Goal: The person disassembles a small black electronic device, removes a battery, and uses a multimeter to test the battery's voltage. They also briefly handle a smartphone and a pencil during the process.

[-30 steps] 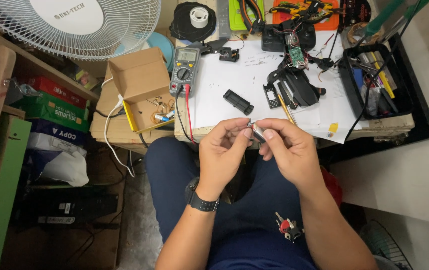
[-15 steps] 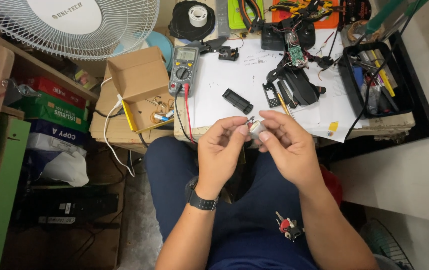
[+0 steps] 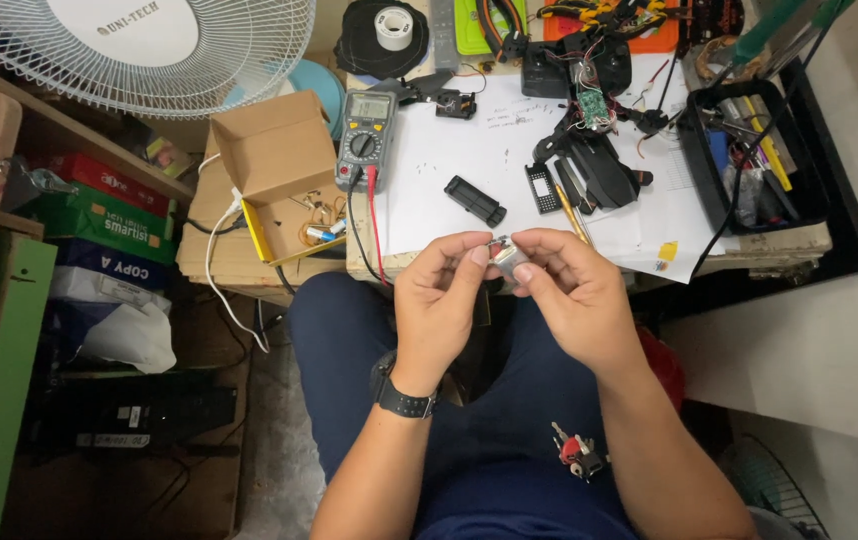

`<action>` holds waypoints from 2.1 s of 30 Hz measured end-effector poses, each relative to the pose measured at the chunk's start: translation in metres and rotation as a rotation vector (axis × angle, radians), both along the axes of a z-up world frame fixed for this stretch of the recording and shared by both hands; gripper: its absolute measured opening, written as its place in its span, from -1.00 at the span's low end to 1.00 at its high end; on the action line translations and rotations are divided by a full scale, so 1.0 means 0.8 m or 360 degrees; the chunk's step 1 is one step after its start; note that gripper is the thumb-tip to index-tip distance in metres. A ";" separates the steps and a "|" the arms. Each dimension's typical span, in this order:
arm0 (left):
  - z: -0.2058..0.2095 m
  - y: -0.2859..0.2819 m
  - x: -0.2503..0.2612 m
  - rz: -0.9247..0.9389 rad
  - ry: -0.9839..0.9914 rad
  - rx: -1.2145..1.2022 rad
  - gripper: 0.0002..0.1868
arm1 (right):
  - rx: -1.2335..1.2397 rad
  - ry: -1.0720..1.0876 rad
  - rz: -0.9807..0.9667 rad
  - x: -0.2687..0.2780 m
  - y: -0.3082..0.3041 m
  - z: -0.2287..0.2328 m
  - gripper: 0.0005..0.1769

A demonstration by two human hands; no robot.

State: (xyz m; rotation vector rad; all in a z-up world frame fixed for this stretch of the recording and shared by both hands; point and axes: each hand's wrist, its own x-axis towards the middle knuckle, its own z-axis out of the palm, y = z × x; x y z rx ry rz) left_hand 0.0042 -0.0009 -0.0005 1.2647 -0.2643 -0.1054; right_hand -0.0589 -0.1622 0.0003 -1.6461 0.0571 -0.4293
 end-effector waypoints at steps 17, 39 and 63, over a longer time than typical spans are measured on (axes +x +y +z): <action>-0.019 -0.003 0.010 -0.0038 0.0020 -0.0043 -0.66 | 0.0012 0.0085 -0.0145 0.010 0.003 -0.017 -0.76; -0.024 -0.002 0.023 -0.0146 -0.0097 0.0099 -0.78 | 0.0045 0.0022 -0.0147 0.018 0.008 -0.035 -0.84; -0.066 0.052 0.073 -0.0005 0.0190 0.0068 -0.83 | -0.0945 -0.0230 -0.0399 0.090 -0.018 -0.071 -0.82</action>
